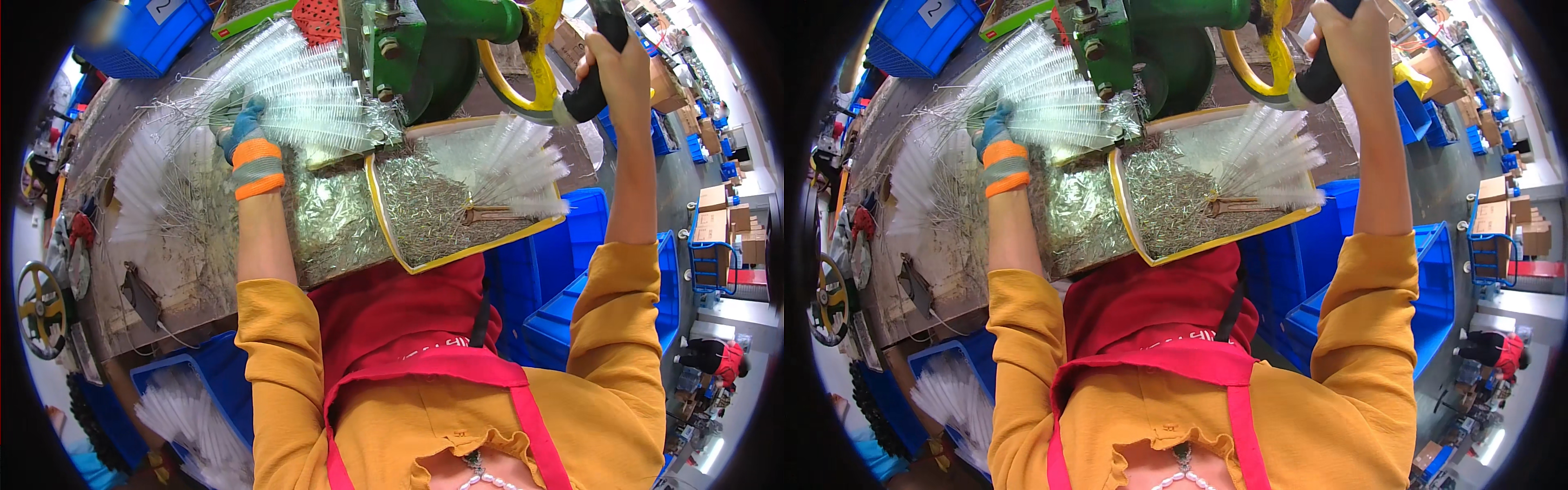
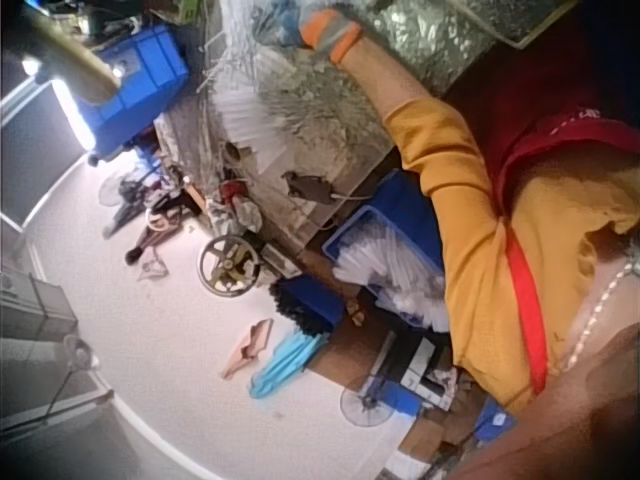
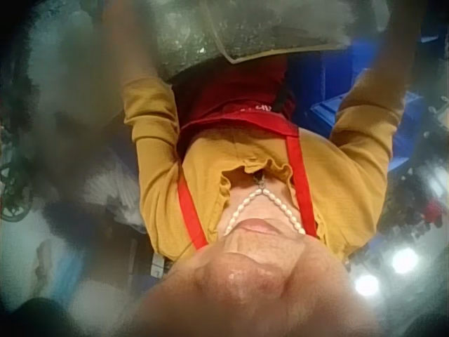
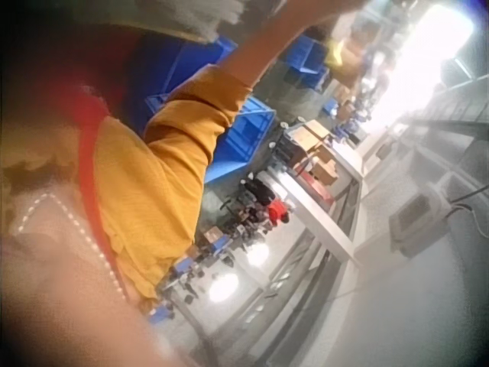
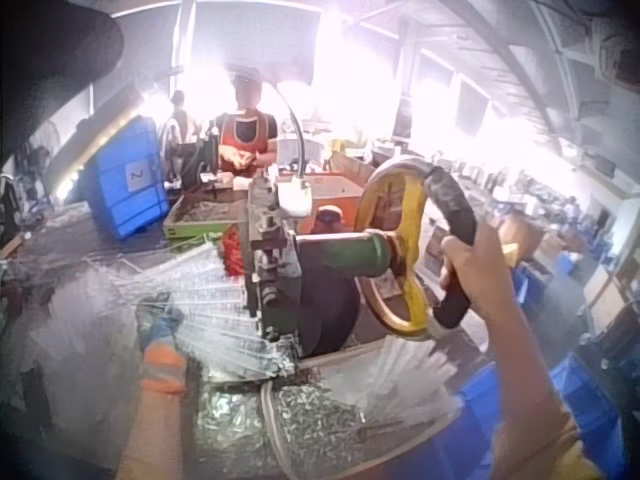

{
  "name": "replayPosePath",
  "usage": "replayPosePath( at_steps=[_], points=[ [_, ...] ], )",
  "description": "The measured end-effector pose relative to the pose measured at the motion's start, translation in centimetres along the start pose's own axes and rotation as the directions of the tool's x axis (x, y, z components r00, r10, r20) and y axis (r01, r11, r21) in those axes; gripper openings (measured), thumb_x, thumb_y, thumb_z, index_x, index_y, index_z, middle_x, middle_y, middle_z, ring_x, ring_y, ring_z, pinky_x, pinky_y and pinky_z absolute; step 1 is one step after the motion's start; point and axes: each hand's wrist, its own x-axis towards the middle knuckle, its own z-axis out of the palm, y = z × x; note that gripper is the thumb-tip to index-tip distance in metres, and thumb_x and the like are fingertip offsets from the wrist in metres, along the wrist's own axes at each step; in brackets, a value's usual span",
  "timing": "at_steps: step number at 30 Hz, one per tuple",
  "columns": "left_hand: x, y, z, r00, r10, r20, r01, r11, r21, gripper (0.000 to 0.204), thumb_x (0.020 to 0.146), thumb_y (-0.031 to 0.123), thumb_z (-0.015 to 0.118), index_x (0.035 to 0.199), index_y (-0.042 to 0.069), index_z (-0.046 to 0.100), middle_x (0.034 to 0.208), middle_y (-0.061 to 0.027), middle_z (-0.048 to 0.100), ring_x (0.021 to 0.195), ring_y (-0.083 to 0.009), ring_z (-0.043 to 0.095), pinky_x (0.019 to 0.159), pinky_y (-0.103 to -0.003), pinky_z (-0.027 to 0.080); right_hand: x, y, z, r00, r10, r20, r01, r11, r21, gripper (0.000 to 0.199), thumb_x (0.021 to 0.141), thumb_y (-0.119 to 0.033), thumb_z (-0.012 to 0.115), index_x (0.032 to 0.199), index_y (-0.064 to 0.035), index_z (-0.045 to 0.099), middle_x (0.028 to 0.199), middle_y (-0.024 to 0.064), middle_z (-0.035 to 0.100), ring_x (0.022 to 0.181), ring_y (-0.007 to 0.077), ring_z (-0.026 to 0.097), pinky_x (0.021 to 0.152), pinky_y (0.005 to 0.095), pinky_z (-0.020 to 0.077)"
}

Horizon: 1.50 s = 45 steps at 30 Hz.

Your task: Assembling or trimming industrial cleaning brushes using a manual press machine.

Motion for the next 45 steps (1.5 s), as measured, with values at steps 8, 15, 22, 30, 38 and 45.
replayPosePath(
  at_steps=[8, 15, 22, 30, 38, 45],
  points=[
    [-0.1, -0.3, -0.1, 0.997, 0.073, 0.015, -0.073, 0.997, -0.009, 0.050, 0.058, -0.018, 0.060, 0.101, 0.005, 0.049, 0.090, -0.0118, 0.059, 0.078, -0.0209, 0.058, 0.065, -0.030, 0.052, -4.4, -0.6, 3.3, 0.940, -0.079, -0.331, 0.097, 0.995, 0.039, 0.009, 0.076, -0.006, 0.050, 0.080, 0.0003, 0.047, 0.054, 0.0053, 0.052, 0.047, 0.0116, 0.051, 0.051, 0.0261, 0.0447],
    [-0.1, 0.5, 0.4, 0.993, -0.015, -0.119, 0.041, 0.975, 0.217, 0.048, 0.056, -0.016, 0.061, 0.099, 0.005, 0.052, 0.088, -0.0106, 0.059, 0.075, -0.0200, 0.057, 0.063, -0.028, 0.050, -5.6, 3.7, 4.4, 0.931, -0.098, -0.352, 0.201, 0.942, 0.269, 0.018, 0.071, 0.000, 0.051, 0.085, -0.0004, 0.040, 0.054, 0.0061, 0.052, 0.046, 0.0131, 0.053, 0.048, 0.0240, 0.0440],
    [1.1, 0.0, 0.6, 0.987, -0.011, -0.163, 0.032, 0.992, 0.124, 0.050, 0.052, -0.012, 0.065, 0.098, 0.003, 0.054, 0.086, -0.0091, 0.059, 0.065, -0.0179, 0.056, 0.056, -0.029, 0.050, -3.3, 0.1, 1.9, 0.980, -0.071, -0.185, 0.089, 0.992, 0.094, 0.014, 0.070, -0.007, 0.052, 0.077, 0.0010, 0.044, 0.051, 0.0071, 0.052, 0.045, 0.0133, 0.053, 0.047, 0.0244, 0.0438],
    [2.4, -0.5, 0.3, 0.990, 0.039, -0.136, -0.022, 0.992, 0.127, 0.054, 0.051, -0.011, 0.066, 0.101, 0.002, 0.053, 0.086, -0.0089, 0.059, 0.066, -0.0178, 0.056, 0.055, -0.029, 0.049, 0.2, -0.4, 0.2, 0.999, -0.035, -0.042, 0.039, 0.996, 0.084, 0.008, 0.074, -0.009, 0.050, 0.073, -0.0012, 0.049, 0.052, 0.0024, 0.047, 0.043, 0.0114, 0.049, 0.044, 0.0233, 0.0404],
    [1.8, -1.3, -0.4, 0.977, 0.202, 0.073, -0.208, 0.974, 0.087, 0.050, 0.058, 0.008, 0.073, 0.100, -0.001, 0.046, 0.090, -0.0103, 0.056, 0.068, -0.0180, 0.053, 0.064, -0.028, 0.045, -6.4, 1.7, 5.9, 0.902, -0.118, -0.414, 0.260, 0.916, 0.305, 0.016, 0.072, -0.004, 0.051, 0.084, 0.0009, 0.041, 0.053, 0.0064, 0.052, 0.046, 0.0128, 0.053, 0.049, 0.0233, 0.0435],
    [1.9, -1.1, 0.9, 0.946, 0.309, 0.098, -0.294, 0.945, -0.142, 0.047, 0.061, -0.008, 0.065, 0.101, 0.002, 0.042, 0.090, -0.0113, 0.055, 0.072, -0.0152, 0.056, 0.061, -0.025, 0.049, -3.5, 1.0, 1.8, 0.980, -0.052, -0.194, 0.077, 0.989, 0.124, 0.015, 0.070, -0.006, 0.052, 0.080, 0.0009, 0.043, 0.053, 0.0069, 0.052, 0.045, 0.0131, 0.053, 0.048, 0.0233, 0.0435]
  ],
)
